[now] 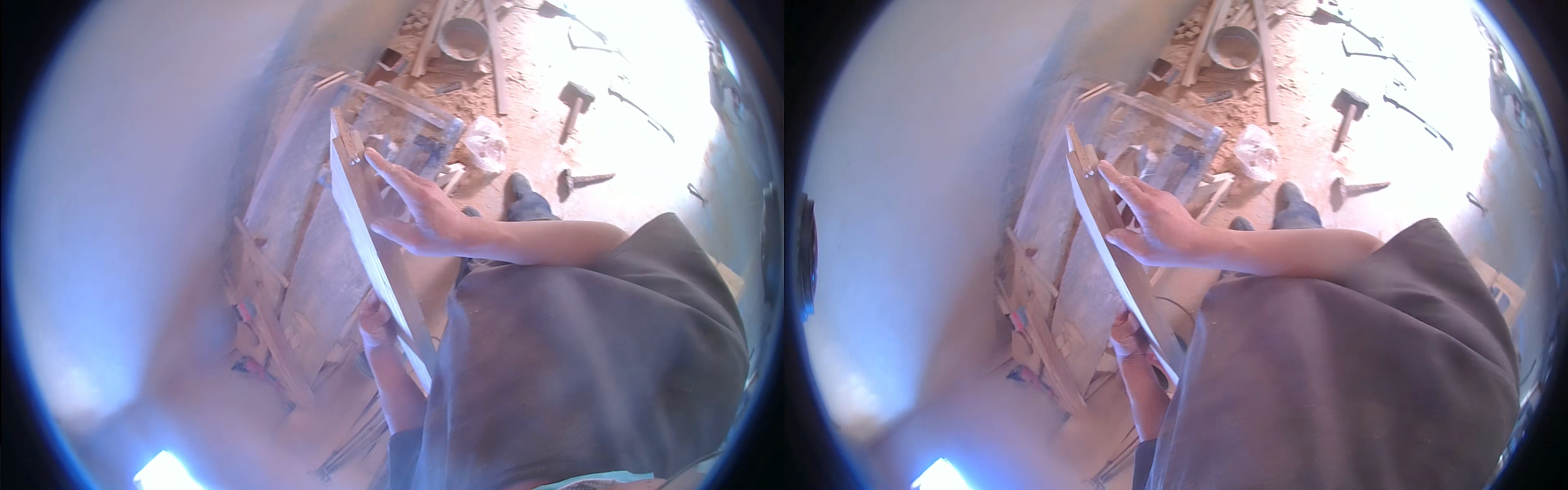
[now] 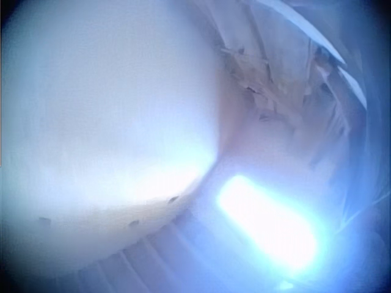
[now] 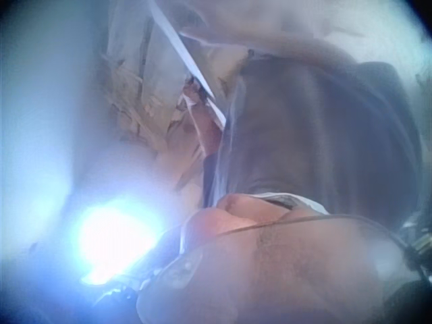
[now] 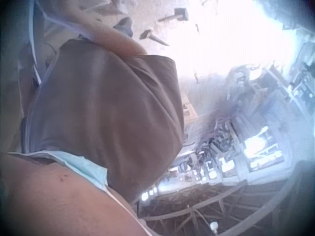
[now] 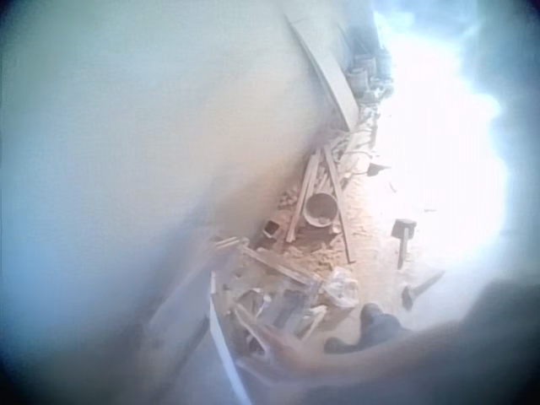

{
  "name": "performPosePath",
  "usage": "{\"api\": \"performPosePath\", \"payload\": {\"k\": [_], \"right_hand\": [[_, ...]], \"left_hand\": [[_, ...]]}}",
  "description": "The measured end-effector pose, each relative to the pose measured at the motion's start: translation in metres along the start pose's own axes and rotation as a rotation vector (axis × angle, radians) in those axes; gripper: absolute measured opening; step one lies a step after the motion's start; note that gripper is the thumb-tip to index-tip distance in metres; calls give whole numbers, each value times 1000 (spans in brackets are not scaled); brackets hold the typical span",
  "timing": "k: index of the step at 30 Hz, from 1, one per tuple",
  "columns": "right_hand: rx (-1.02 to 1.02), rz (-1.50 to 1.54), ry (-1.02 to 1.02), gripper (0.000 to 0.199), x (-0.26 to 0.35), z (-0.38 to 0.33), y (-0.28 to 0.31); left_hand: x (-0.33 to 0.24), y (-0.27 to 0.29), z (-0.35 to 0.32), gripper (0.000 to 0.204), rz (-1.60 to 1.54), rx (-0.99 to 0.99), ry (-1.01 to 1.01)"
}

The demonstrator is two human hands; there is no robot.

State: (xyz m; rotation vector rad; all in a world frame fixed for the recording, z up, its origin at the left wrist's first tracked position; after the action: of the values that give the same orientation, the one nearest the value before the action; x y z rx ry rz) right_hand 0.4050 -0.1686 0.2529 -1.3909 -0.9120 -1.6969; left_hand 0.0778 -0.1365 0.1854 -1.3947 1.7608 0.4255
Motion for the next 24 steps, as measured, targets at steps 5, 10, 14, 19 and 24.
{"api": "performPosePath", "payload": {"k": [5, 10, 14, 19, 24], "right_hand": [[225, 138, 48, 94, 14, -8, -6], [585, 50, 2, 79, 14, -23, -21], [877, -171, -15, 78, -28, -53, -33], [968, -360, -9, 81, -86, -65, -21], [762, -611, -31, 78, -106, -41, 2]], "left_hand": [[8, 20, 12, 55, -164, 56, -77], [-14, 14, 10, 57, -70, -192, -350], [-68, 0, 19, 50, -94, -340, -585], [-142, -12, 14, 65, -317, -499, -930], [-140, 30, 1, 63, -735, -451, -1009]]}}
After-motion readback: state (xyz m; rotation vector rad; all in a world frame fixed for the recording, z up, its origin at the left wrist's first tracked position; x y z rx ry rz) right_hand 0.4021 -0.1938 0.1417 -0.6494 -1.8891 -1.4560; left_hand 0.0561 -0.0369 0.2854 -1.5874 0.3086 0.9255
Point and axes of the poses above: each hand's wrist, its own z-axis towards the middle knuckle, its own y-axis out of the back of the hand, x = y × z, the point moved 2 cm from there along z, towards the middle knuckle, and after that the axes turned 5 degrees about -z, right-handed, at the moved point
